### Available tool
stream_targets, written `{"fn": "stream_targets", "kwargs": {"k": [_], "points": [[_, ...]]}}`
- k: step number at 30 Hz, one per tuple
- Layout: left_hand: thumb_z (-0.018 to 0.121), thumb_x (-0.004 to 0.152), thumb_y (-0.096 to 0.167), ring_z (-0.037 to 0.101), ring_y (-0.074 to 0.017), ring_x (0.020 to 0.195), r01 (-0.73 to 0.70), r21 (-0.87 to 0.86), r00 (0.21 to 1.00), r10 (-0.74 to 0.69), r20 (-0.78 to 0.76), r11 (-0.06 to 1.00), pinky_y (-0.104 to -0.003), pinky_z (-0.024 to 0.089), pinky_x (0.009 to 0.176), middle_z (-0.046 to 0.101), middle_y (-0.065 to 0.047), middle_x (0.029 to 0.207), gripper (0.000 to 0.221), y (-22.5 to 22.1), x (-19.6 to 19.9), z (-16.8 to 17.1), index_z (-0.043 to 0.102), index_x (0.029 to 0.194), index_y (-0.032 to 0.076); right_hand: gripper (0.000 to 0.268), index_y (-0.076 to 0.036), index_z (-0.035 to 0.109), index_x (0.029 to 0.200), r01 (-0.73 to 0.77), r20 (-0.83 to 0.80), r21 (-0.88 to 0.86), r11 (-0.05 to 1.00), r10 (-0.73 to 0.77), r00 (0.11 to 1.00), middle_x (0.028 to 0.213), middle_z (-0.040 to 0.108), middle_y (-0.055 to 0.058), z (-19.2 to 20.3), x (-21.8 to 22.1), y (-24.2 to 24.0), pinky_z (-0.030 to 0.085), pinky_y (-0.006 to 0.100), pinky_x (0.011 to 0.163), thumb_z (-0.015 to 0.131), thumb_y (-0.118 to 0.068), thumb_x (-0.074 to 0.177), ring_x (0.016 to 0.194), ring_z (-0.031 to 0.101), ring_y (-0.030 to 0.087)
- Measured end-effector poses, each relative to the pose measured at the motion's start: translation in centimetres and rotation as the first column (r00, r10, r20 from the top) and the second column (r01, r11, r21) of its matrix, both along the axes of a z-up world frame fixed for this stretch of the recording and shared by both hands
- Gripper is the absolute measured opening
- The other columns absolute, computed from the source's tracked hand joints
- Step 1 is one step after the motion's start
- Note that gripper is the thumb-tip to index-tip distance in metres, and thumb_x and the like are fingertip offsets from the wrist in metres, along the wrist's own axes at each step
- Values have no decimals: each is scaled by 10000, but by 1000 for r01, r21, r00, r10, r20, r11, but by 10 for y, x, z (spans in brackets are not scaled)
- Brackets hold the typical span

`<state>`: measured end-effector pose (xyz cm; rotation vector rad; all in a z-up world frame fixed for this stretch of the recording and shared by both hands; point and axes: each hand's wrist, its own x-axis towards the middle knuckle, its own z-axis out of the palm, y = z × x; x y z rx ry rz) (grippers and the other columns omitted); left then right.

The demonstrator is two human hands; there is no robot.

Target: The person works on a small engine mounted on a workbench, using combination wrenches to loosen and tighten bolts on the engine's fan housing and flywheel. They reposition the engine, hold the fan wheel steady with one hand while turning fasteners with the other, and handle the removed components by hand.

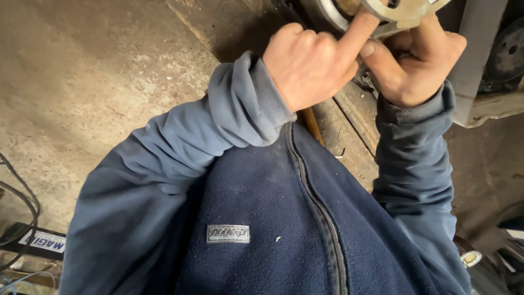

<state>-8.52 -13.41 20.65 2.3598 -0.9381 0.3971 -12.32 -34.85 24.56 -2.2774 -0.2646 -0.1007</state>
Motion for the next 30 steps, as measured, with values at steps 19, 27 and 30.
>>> {"fn": "stream_targets", "kwargs": {"k": [19,27,30], "points": [[659,997,244,598,-206,555,-28,-21,999,29,26,999,-373,467,574,570,-2,621,637,-10,-5,-21,391,1563,126,287,73,556,1355,133,-133,342,930,-93,987,1008,673,103,-6,-10,24,486,271,653,714,-8,1129,756,630,151],[669,1063,161,605,-169,669,177,-383,982,-186,14,907,-333,484,629,593,14,788,427,47,11,-7,518,1462,164,246,-4,563,1240,201,-93,294,934,-181,979,967,678,73,-5,-15,16,474,263,614,702,-172,1127,716,623,148],[651,1055,154,659,-203,846,94,-557,981,-171,-87,825,-326,536,767,643,-15,967,348,56,20,-17,532,1380,189,198,-7,593,1235,171,-41,119,978,-167,985,985,662,116,-20,-22,2,475,314,708,698,-167,1183,797,614,207]]}}
